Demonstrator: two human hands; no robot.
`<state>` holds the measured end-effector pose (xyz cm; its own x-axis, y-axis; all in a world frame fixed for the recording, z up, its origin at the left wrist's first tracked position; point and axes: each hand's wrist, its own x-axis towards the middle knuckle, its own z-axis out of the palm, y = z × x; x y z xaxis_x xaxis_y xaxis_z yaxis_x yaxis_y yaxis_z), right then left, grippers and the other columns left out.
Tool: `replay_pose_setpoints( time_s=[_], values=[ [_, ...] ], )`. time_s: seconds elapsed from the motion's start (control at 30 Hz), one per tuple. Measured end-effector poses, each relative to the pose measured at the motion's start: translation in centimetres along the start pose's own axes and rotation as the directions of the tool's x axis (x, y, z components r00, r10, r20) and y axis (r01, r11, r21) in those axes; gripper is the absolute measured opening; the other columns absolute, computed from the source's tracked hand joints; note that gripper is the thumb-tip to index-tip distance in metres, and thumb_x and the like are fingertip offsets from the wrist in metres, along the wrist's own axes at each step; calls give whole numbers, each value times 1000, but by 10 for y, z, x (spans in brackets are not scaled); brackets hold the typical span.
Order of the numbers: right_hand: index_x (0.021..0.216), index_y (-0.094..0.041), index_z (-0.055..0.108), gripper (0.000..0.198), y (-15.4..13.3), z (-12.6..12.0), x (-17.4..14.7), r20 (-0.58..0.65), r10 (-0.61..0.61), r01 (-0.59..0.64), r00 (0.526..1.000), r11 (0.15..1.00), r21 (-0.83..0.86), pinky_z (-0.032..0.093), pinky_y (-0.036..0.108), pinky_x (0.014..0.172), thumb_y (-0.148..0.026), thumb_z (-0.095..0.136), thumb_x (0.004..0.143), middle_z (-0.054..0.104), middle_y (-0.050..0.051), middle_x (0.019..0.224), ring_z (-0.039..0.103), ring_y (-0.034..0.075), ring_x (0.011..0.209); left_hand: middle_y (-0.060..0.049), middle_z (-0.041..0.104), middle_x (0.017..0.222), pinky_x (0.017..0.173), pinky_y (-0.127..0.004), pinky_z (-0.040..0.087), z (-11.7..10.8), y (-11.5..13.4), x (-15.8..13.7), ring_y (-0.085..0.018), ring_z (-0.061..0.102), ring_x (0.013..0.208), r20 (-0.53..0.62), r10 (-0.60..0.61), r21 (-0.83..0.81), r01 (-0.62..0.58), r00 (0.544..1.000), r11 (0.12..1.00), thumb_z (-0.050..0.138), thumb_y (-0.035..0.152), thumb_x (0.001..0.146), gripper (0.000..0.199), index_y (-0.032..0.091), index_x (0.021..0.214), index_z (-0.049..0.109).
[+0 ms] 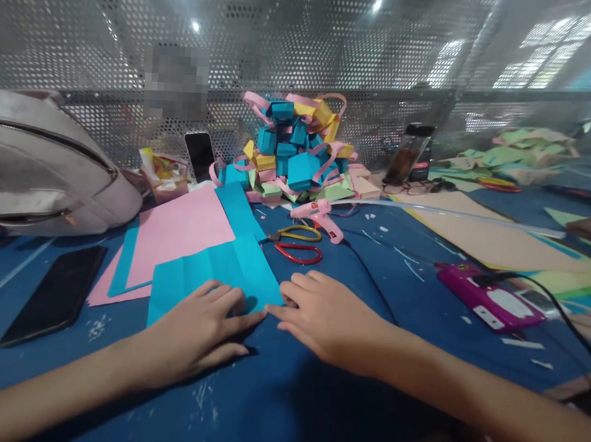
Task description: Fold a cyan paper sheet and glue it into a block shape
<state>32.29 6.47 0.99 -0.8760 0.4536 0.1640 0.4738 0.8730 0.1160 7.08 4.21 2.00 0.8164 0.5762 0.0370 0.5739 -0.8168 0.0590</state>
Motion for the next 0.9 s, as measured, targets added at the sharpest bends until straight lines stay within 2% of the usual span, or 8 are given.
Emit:
replay_pose_setpoints(
  time_s=[0.13, 0.23, 0.4, 0.6, 0.77, 0.9],
  values=[
    [125, -25, 61, 29, 1, 0, -1, 18, -16, 15, 1000, 999, 36, 30, 33, 69, -31, 47, 100, 59, 5, 93, 46, 21, 80, -9, 56, 110, 85, -42, 41, -5, 7, -16, -26, 52, 97, 14, -89, -91, 90, 996, 992, 41, 44, 101, 41, 25, 134, 53],
    [123, -24, 63, 29, 1, -1, -3, 19, -18, 17, 1000, 999, 30, 29, 34, 68, -31, 46, 101, 59, 5, 91, 45, 21, 80, -9, 58, 117, 89, -47, 42, -9, 13, -34, -28, 52, 100, 41, -157, -50, 159, 987, 986, 41, 41, 101, 39, 24, 134, 54],
    [126, -26, 60, 30, -2, 0, 4, 32, -43, 39, 999, 993, 108, 29, 33, 67, -32, 44, 102, 60, 4, 94, 46, 21, 81, -7, 57, 133, 94, -46, 46, -10, 16, -52, -28, 55, 111, 41, -181, -39, 183, 983, 982, 44, 40, 101, 39, 24, 136, 53],
    [123, -25, 62, 29, -4, 1, 8, 25, -50, 46, 998, 992, 114, 31, 34, 68, -31, 46, 100, 62, 4, 90, 47, 21, 80, -8, 45, 150, 112, -46, 39, -1, 13, -61, -25, 47, 134, 12, -74, -57, 75, 997, 996, 45, 37, 100, 50, 17, 146, 39],
    [119, -28, 66, 29, -2, -5, -1, 44, 44, -48, 998, 993, 110, 34, 33, 69, -27, 44, 99, 64, 5, 90, 50, 22, 80, -8, 48, 145, 111, -37, 40, -2, 16, -77, -24, 50, 131, -57, -17, 64, 21, 998, 998, 52, 42, 97, 54, 15, 143, 45],
    [118, -29, 67, 33, -1, -12, -2, 91, 103, -116, 991, 982, 151, 37, 35, 71, -24, 40, 100, 63, 6, 89, 51, 23, 81, -8, 50, 141, 106, -31, 44, -7, 19, -85, -23, 55, 126, -62, 33, 184, -21, 998, 983, 52, 50, 95, 58, 13, 140, 49]
  ],
)
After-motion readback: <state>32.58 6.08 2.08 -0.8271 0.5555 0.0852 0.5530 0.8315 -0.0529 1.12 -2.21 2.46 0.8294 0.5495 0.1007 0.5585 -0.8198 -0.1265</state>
